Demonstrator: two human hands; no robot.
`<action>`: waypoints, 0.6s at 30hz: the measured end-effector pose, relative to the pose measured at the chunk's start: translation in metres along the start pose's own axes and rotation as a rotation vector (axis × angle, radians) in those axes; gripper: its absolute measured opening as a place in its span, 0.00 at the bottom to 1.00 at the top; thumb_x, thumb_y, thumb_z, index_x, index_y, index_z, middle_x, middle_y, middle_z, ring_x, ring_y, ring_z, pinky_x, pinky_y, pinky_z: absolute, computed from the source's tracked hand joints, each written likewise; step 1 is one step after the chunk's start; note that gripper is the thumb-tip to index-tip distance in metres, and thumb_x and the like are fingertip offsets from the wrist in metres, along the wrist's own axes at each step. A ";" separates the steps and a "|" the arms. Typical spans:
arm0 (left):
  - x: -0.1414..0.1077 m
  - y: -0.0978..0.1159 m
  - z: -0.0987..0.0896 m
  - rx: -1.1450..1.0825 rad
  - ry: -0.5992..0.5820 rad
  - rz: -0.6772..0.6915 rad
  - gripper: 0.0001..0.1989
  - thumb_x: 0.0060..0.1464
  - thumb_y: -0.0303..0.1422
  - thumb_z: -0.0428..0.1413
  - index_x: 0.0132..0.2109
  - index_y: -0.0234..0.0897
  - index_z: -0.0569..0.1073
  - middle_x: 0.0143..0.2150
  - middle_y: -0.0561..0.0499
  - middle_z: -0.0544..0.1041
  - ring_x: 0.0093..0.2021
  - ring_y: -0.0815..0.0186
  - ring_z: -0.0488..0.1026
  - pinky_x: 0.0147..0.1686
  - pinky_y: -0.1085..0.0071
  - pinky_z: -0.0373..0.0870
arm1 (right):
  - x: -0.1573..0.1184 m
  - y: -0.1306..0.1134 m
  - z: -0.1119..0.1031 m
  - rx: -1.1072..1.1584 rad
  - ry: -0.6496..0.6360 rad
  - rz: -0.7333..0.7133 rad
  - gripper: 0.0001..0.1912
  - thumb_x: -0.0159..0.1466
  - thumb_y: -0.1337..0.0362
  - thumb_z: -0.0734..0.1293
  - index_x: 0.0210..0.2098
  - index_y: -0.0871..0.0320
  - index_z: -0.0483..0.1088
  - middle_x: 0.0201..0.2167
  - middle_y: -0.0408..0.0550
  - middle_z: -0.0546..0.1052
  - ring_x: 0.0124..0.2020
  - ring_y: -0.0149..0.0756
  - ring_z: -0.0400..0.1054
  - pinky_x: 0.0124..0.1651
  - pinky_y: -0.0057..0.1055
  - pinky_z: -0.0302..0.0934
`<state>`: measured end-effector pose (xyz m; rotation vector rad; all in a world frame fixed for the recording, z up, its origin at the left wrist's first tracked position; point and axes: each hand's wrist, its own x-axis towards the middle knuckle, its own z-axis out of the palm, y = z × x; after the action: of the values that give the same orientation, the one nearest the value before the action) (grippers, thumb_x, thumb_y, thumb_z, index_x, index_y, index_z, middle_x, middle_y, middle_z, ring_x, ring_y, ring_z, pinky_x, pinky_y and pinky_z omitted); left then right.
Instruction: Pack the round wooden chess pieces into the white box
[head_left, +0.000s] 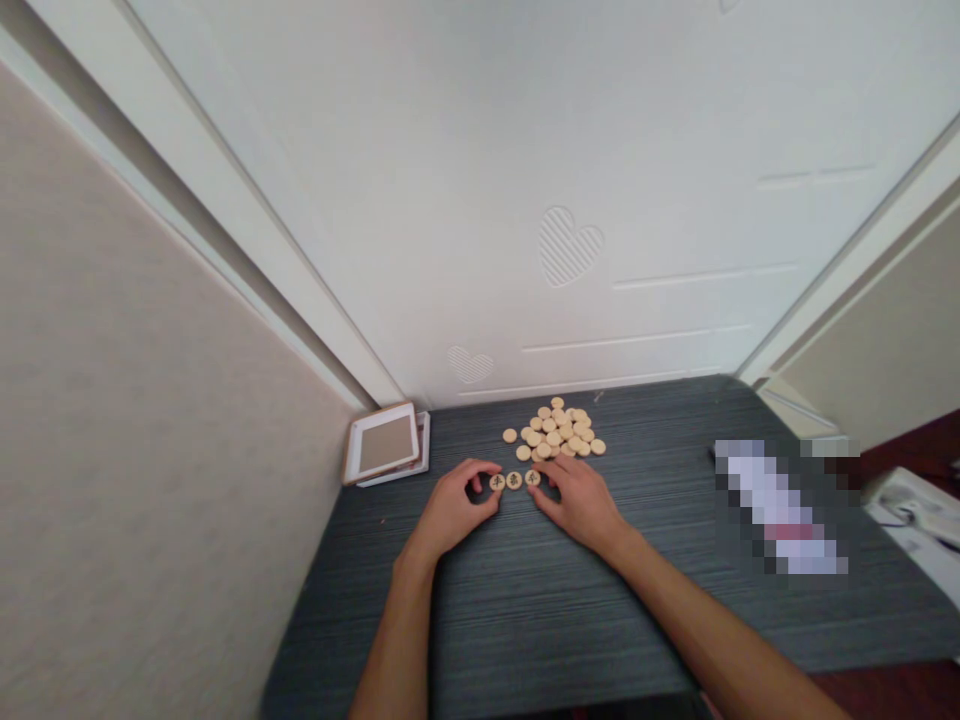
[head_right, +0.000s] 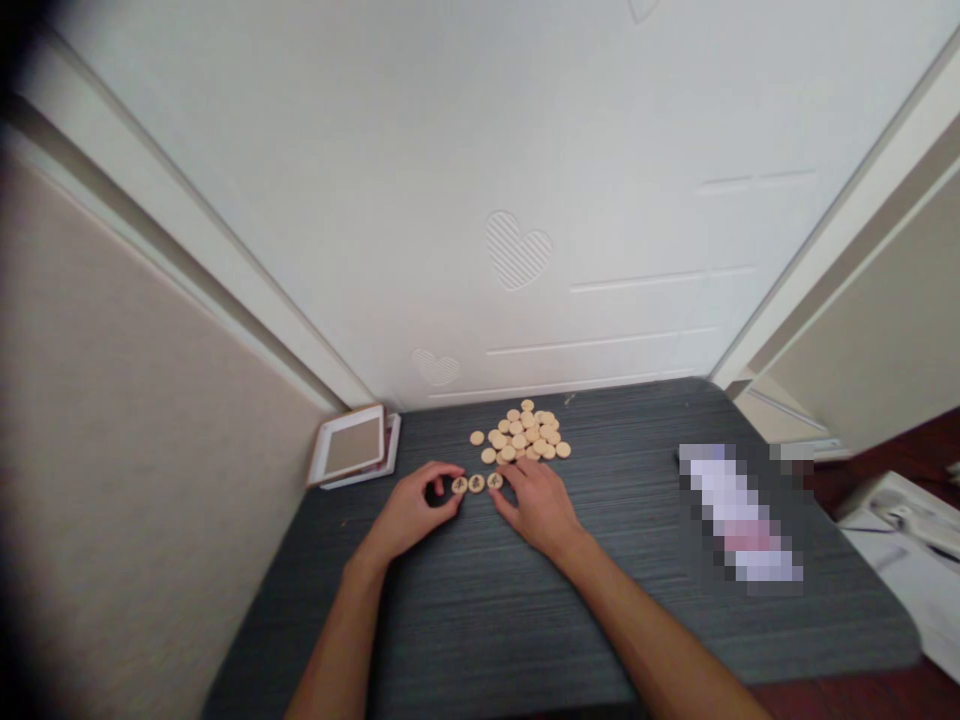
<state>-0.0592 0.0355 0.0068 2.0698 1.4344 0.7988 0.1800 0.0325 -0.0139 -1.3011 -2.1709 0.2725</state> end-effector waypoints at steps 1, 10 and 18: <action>0.000 0.000 0.000 0.000 -0.002 0.000 0.14 0.55 0.32 0.59 0.50 0.42 0.77 0.37 0.51 0.75 0.35 0.65 0.71 0.39 0.70 0.69 | 0.000 0.000 -0.001 0.010 0.001 -0.001 0.15 0.68 0.57 0.67 0.52 0.54 0.74 0.39 0.49 0.77 0.39 0.40 0.72 0.45 0.35 0.66; -0.002 0.004 -0.002 -0.001 -0.003 -0.010 0.15 0.55 0.34 0.59 0.50 0.43 0.77 0.39 0.51 0.76 0.36 0.65 0.71 0.40 0.69 0.69 | -0.001 0.005 -0.007 0.263 0.105 0.074 0.14 0.70 0.63 0.63 0.54 0.52 0.72 0.36 0.47 0.76 0.35 0.36 0.71 0.43 0.33 0.69; -0.001 0.004 -0.002 -0.010 0.013 -0.028 0.14 0.61 0.37 0.55 0.51 0.42 0.77 0.40 0.50 0.77 0.35 0.65 0.72 0.39 0.68 0.69 | 0.003 0.009 -0.004 0.163 0.124 0.080 0.23 0.69 0.69 0.61 0.62 0.50 0.67 0.50 0.53 0.72 0.43 0.40 0.73 0.50 0.38 0.72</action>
<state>-0.0583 0.0338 0.0107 2.0362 1.4607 0.8073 0.1880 0.0396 -0.0137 -1.2797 -1.9534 0.3822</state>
